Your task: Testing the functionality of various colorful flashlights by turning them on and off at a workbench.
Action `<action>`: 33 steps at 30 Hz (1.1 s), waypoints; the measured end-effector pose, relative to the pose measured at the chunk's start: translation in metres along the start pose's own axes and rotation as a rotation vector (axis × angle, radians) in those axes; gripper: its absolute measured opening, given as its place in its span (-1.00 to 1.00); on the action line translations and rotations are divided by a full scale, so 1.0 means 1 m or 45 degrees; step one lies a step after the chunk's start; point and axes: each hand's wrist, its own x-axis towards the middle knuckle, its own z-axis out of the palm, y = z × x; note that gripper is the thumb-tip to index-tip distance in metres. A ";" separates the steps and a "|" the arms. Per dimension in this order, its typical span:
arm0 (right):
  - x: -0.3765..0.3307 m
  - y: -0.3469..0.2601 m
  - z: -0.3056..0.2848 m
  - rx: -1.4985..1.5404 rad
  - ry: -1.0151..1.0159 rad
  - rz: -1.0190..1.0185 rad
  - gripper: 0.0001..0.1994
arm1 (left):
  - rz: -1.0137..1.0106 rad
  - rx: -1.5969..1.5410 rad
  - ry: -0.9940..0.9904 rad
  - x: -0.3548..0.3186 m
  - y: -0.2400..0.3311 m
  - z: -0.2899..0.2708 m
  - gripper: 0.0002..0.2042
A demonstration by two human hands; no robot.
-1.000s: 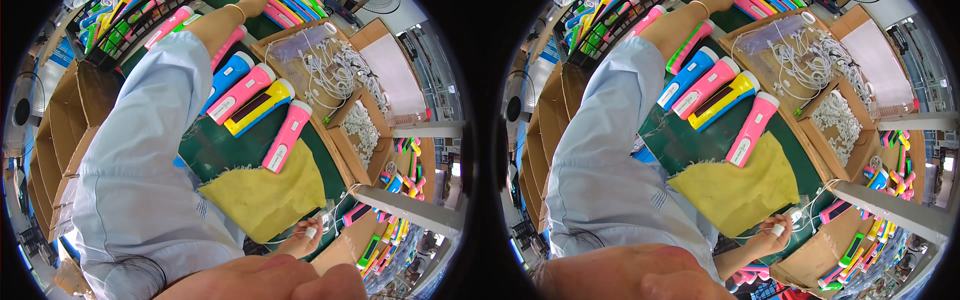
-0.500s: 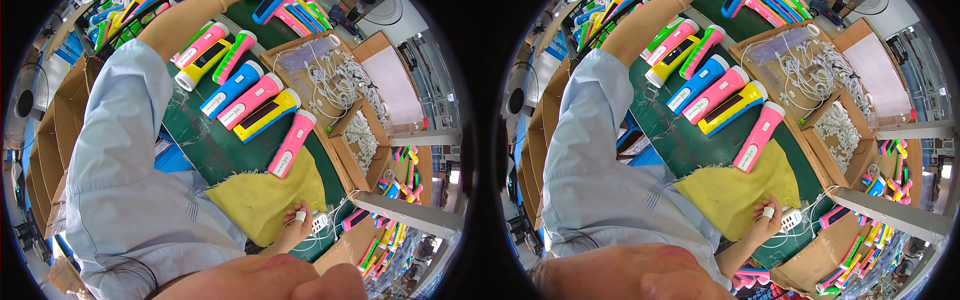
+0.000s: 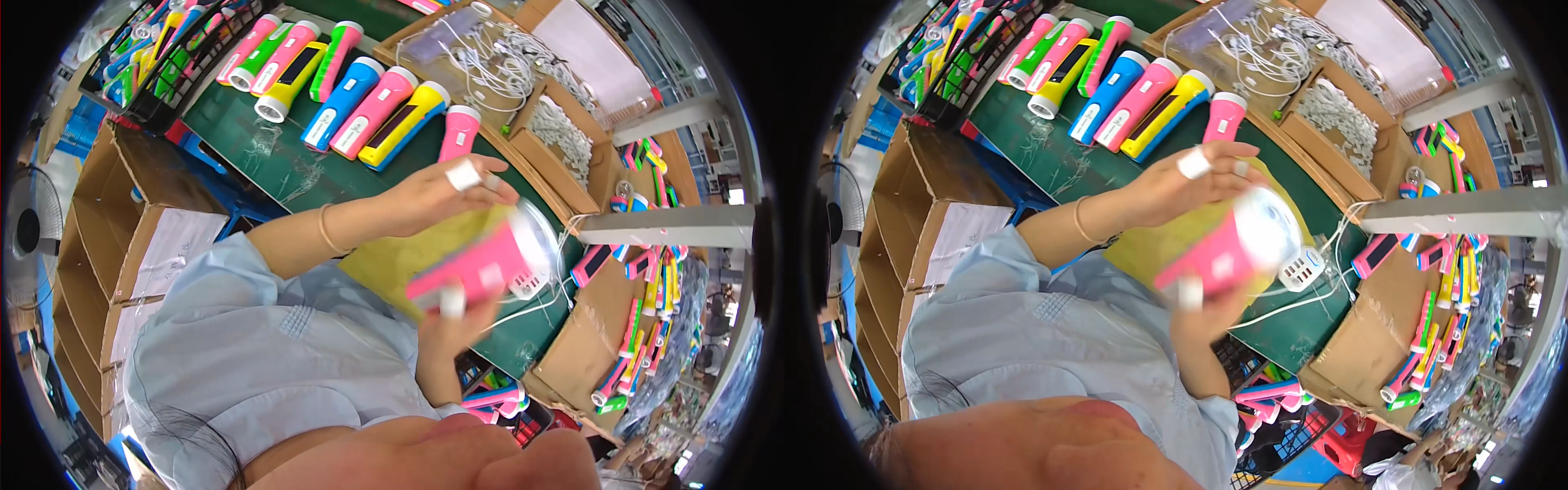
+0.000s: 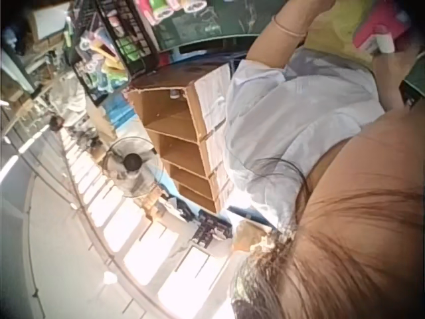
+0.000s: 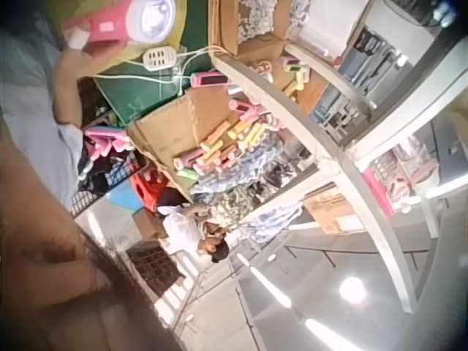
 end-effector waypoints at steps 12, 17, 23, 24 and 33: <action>0.000 0.047 -0.043 -0.140 -0.297 0.219 -0.71 | -0.540 -0.123 0.459 -0.016 -0.018 0.012 -0.69; 0.009 0.059 -0.064 -0.002 -0.325 0.432 -0.72 | -0.679 -0.101 0.223 0.003 -0.012 0.006 -0.71; 0.007 0.057 -0.063 -0.021 -0.294 0.380 -0.64 | -0.679 -0.264 0.372 0.006 -0.016 0.014 -0.67; 0.007 0.057 -0.062 -0.021 -0.293 0.388 -0.64 | -0.685 -0.267 0.377 0.005 -0.016 0.011 -0.67; 0.019 0.042 -0.059 0.181 -0.139 0.574 -0.62 | -0.380 0.278 0.491 0.025 -0.013 0.006 -0.71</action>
